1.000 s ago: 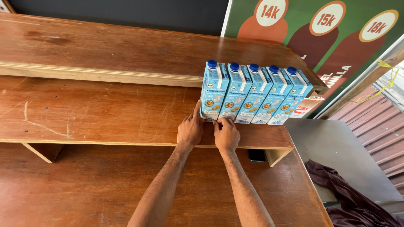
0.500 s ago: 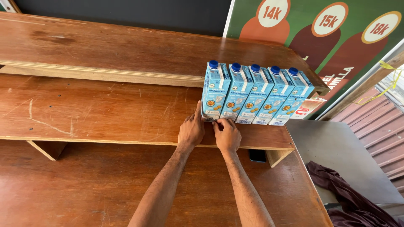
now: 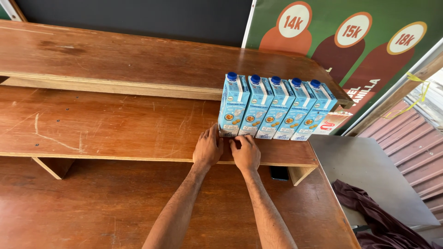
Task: Cleaning a milk carton with a cloth and placing it on a shelf.
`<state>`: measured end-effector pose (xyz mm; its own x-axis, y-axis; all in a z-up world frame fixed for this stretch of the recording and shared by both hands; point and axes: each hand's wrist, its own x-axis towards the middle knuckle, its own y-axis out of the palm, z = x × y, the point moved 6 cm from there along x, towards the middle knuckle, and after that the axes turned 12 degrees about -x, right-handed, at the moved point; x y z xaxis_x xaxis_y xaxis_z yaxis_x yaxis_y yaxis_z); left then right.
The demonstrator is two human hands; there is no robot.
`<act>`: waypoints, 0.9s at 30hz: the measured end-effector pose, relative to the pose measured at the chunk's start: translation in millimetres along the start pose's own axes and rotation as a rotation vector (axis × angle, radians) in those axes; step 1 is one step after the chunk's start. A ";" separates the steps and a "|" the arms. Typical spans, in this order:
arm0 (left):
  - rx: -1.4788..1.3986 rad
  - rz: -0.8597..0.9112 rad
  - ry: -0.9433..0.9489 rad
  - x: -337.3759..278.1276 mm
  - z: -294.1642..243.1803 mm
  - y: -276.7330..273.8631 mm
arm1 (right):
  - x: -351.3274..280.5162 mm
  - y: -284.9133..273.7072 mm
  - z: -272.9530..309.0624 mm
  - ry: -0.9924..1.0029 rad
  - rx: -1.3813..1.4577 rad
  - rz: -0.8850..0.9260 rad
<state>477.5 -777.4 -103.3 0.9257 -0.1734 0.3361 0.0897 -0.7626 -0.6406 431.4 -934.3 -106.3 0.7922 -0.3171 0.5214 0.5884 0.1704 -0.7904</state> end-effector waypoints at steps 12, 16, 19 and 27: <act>0.118 0.123 0.156 -17.2 15.1 0.9 | -8.9 -9.1 16.1 -0.112 -0.134 0.335; 0.267 0.228 0.217 -37.3 1.4 -25.1 | -15.4 -15.6 17.0 -0.147 -0.165 0.419; 0.358 0.233 0.315 -47.7 -15.8 -49.5 | -18.8 -32.6 29.0 -0.243 -0.168 0.479; 0.406 0.297 0.276 -87.5 -58.3 -119.0 | -26.0 -88.7 64.2 -0.322 -0.162 0.520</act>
